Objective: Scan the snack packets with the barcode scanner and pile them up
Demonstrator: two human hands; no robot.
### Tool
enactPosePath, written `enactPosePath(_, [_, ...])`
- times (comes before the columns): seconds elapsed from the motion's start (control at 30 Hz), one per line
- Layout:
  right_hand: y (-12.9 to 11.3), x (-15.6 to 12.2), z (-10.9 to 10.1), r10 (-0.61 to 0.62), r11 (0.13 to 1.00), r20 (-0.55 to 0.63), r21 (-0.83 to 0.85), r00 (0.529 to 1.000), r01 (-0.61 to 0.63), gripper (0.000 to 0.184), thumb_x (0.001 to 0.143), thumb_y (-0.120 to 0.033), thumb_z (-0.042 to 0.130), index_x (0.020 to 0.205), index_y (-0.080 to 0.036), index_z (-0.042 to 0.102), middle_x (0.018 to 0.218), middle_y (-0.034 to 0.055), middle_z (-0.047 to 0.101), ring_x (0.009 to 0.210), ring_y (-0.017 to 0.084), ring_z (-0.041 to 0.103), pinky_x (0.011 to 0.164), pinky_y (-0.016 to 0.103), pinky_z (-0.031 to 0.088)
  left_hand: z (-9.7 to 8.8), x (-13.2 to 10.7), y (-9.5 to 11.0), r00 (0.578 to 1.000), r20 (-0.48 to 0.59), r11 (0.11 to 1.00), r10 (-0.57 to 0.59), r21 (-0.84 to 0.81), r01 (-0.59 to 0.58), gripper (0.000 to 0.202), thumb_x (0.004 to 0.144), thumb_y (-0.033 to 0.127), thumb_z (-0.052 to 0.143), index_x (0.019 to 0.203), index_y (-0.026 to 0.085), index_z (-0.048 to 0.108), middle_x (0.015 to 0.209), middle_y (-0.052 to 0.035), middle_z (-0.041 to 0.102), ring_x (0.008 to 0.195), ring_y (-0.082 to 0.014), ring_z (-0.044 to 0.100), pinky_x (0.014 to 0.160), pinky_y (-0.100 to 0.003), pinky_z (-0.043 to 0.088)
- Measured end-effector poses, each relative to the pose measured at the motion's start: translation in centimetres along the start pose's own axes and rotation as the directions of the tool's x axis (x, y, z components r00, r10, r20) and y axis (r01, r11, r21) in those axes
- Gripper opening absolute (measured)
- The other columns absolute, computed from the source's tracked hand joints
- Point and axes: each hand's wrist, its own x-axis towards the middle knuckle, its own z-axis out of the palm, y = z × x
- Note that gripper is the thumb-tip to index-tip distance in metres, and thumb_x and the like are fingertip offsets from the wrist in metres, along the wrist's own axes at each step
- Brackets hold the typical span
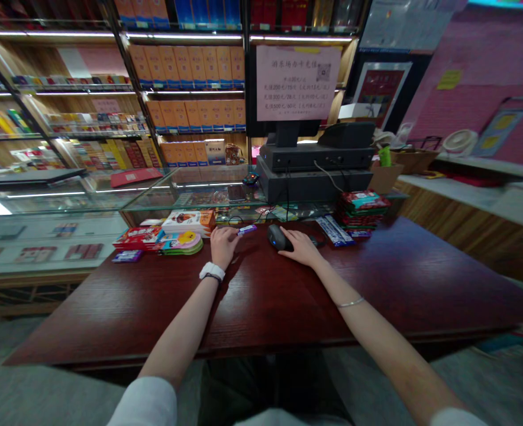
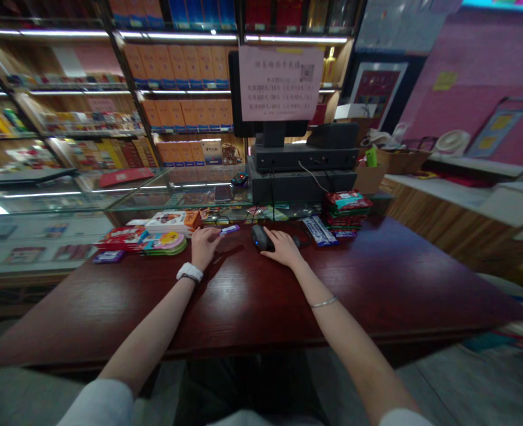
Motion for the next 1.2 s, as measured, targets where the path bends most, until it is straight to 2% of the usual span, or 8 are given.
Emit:
enactPosePath(0.1, [-0.5,-0.2,0.0,0.012,1.000,-0.056,0.003,0.998,-0.011,0.085,0.085,-0.060,0.058,0.155,-0.029,0.021,0.153,0.0108,0.041,0.143,0.034,0.033,0.115,0.059,0.027,0.1,-0.2,0.1,1.000,-0.004,1.000,0.009,-0.008,-0.009,0.004,0.084,0.029,0.068,0.087,0.027,0.070,0.096,-0.0023,0.075,0.098,-0.0226,0.066,0.109,-0.047,0.036])
enactPosePath(0.23, [-2.0,0.1,-0.9,-0.012,1.000,-0.106,0.005,0.994,0.013,0.080,0.088,-0.054,0.055,0.156,-0.029,0.020,0.159,0.0085,0.032,0.148,0.032,0.024,0.118,0.058,0.021,0.4,-0.5,0.5,0.999,-0.010,0.999,0.042,-0.028,-0.043,0.003,0.084,0.028,0.069,0.086,0.027,0.070,0.098,-0.0018,0.075,0.099,-0.0216,0.066,0.110,-0.046,0.035])
enactPosePath(0.4, [-5.0,1.4,-1.7,-0.102,0.995,-0.102,0.010,0.990,0.104,0.074,0.089,-0.046,0.056,0.154,-0.030,0.024,0.156,0.0082,0.037,0.146,0.030,0.029,0.119,0.056,0.021,0.4,-0.7,1.1,0.998,0.000,0.995,0.062,-0.076,-0.062,0.005,0.084,0.025,0.070,0.088,0.027,0.070,0.097,-0.0005,0.075,0.098,-0.0202,0.067,0.111,-0.046,0.034])
enactPosePath(0.63, [-8.7,2.5,-1.1,-0.124,0.990,-0.164,0.051,0.979,0.133,0.060,0.091,-0.036,0.052,0.149,-0.028,0.037,0.138,0.0086,0.057,0.131,0.025,0.049,0.120,0.053,0.021,-0.4,-0.5,1.5,1.000,-0.007,0.994,0.030,-0.104,-0.030,0.005,0.084,0.023,0.069,0.089,0.025,0.070,0.098,-0.0020,0.075,0.099,-0.0210,0.068,0.111,-0.047,0.035])
enactPosePath(0.87, [-9.6,1.9,0.2,-0.062,0.993,-0.184,0.090,0.981,0.080,0.053,0.092,-0.032,0.050,0.145,-0.024,0.046,0.144,0.0102,0.052,0.133,0.025,0.048,0.117,0.051,0.027,-0.9,-0.4,1.8,0.999,-0.028,0.987,0.022,-0.161,-0.026,0.009,0.081,0.020,0.072,0.090,0.022,0.071,0.097,-0.0028,0.075,0.097,-0.0202,0.068,0.107,-0.045,0.040])
enactPosePath(1.0, [-10.6,1.4,0.2,0.018,0.992,-0.179,0.128,0.984,0.005,0.049,0.094,-0.028,0.046,0.143,-0.024,0.049,0.144,0.0098,0.053,0.132,0.024,0.049,0.115,0.050,0.031,-1.2,-0.6,2.2,0.999,0.008,0.979,-0.040,-0.199,0.041,0.012,0.081,0.020,0.072,0.092,0.021,0.071,0.097,-0.0039,0.075,0.094,-0.0196,0.068,0.098,-0.040,0.047])
enactPosePath(1.2, [-13.4,1.4,-0.3,0.058,0.994,-0.189,0.103,0.980,-0.039,0.050,0.093,-0.022,0.045,0.143,-0.025,0.050,0.143,0.0082,0.054,0.130,0.023,0.050,0.117,0.048,0.028,-3.3,-1.3,2.6,0.990,0.003,0.969,-0.144,-0.204,0.142,0.015,0.081,0.020,0.070,0.096,0.022,0.071,0.098,-0.0029,0.075,0.092,-0.0187,0.068,0.093,-0.035,0.050])
